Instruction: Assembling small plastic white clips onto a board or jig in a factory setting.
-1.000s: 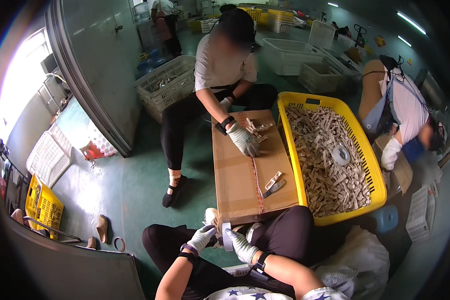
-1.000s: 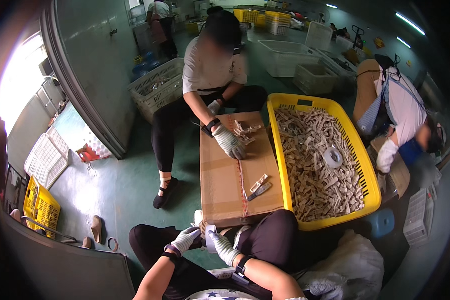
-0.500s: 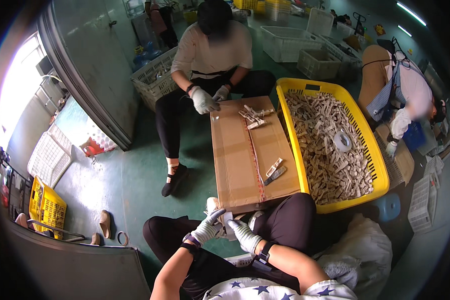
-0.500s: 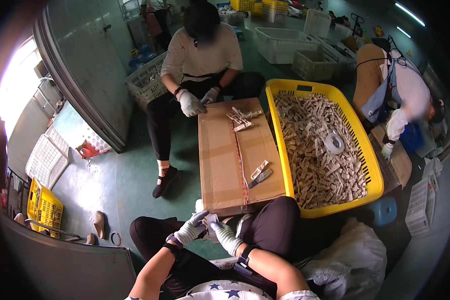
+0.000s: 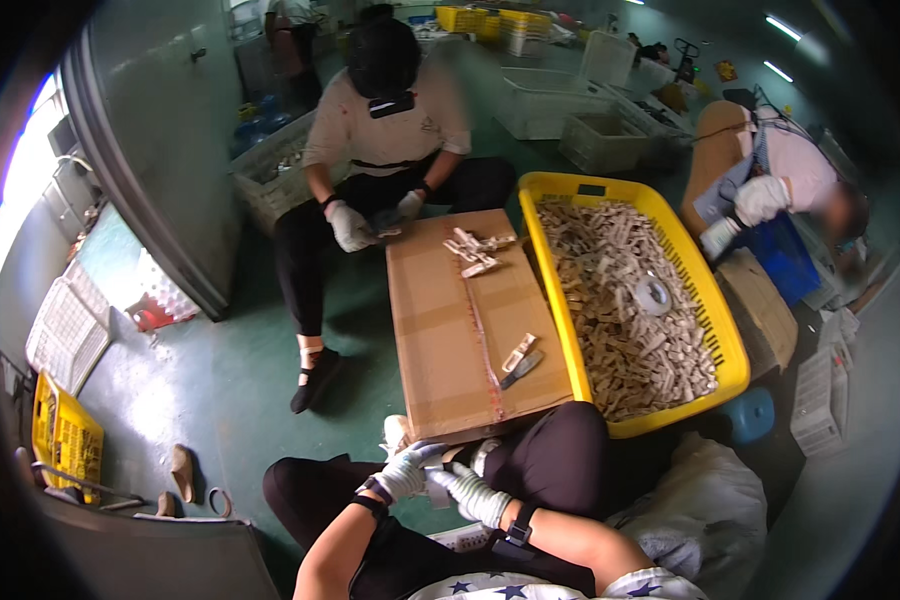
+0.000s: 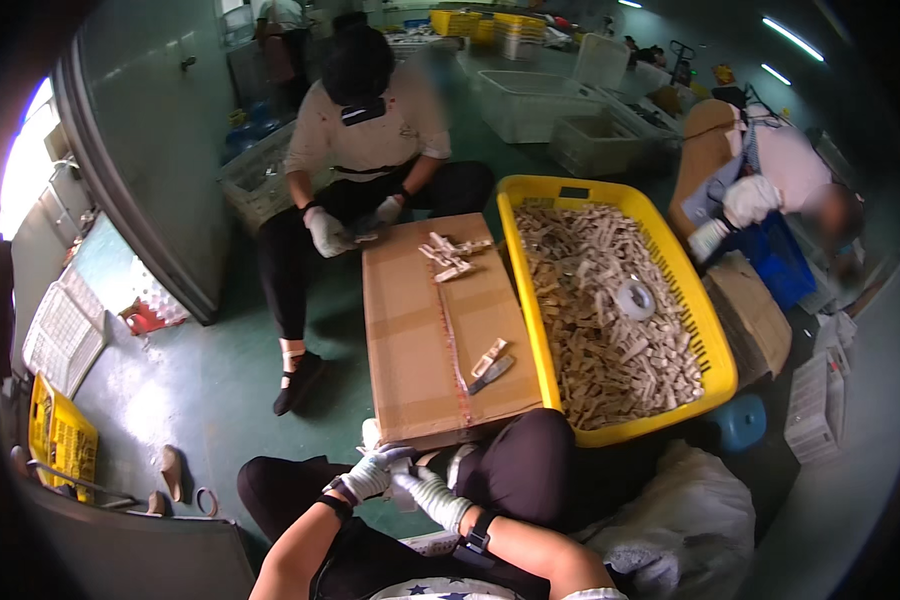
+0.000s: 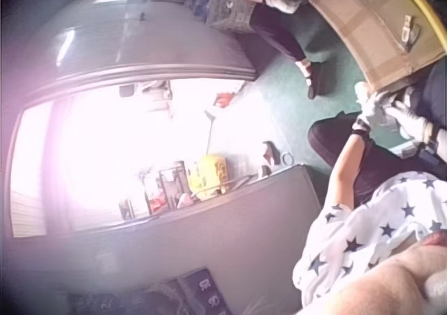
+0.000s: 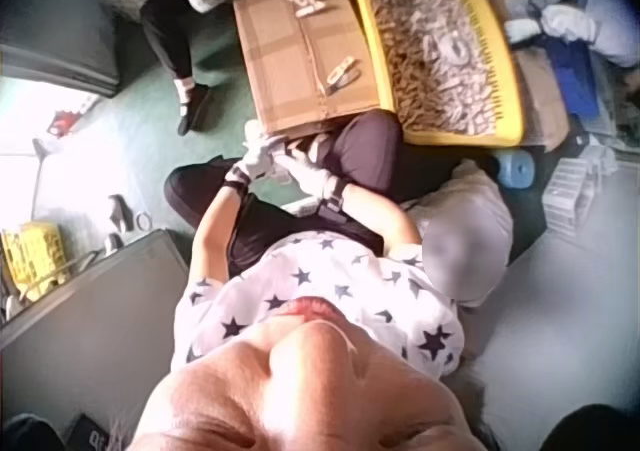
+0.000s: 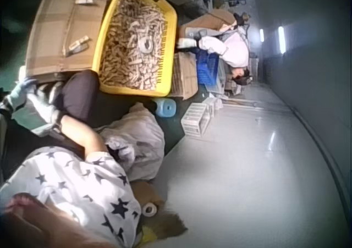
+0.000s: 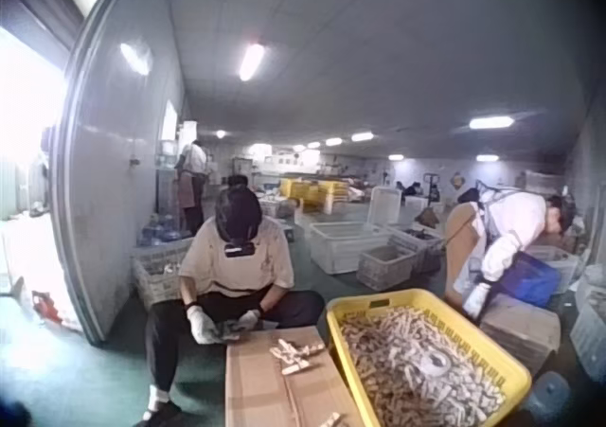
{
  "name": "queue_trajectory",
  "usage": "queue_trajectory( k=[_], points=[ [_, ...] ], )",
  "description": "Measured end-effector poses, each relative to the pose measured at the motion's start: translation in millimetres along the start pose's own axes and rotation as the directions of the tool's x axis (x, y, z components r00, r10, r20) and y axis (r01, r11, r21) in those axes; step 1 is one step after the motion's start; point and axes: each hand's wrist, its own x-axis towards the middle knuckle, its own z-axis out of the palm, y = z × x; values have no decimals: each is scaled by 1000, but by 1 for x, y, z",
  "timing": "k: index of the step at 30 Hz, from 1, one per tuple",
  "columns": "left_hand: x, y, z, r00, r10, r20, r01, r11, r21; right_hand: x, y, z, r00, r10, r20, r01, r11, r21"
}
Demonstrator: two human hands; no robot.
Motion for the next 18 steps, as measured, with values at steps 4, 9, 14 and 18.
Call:
queue_trajectory(
  k=[4, 9, 14, 18],
  points=[
    [8, 6, 6, 997, 19, -70, -23, 998, -64, -21, -48, -17, 938, -344, 44, 285, 693, -662],
    [-8, -41, 20, 920, -388, 46, 272, 553, -787, -47, -193, -78, 584, -802, 122, 543, 274, -794],
    [6, -17, 22, 867, -497, 29, 252, 388, -887, -26, -245, -236, 702, -619, -352, 201, 646, -736],
    [63, 1, 38, 759, -573, 310, 349, -45, -936, -19, -168, -461, 661, -134, -738, -731, 110, -674]
  ],
)
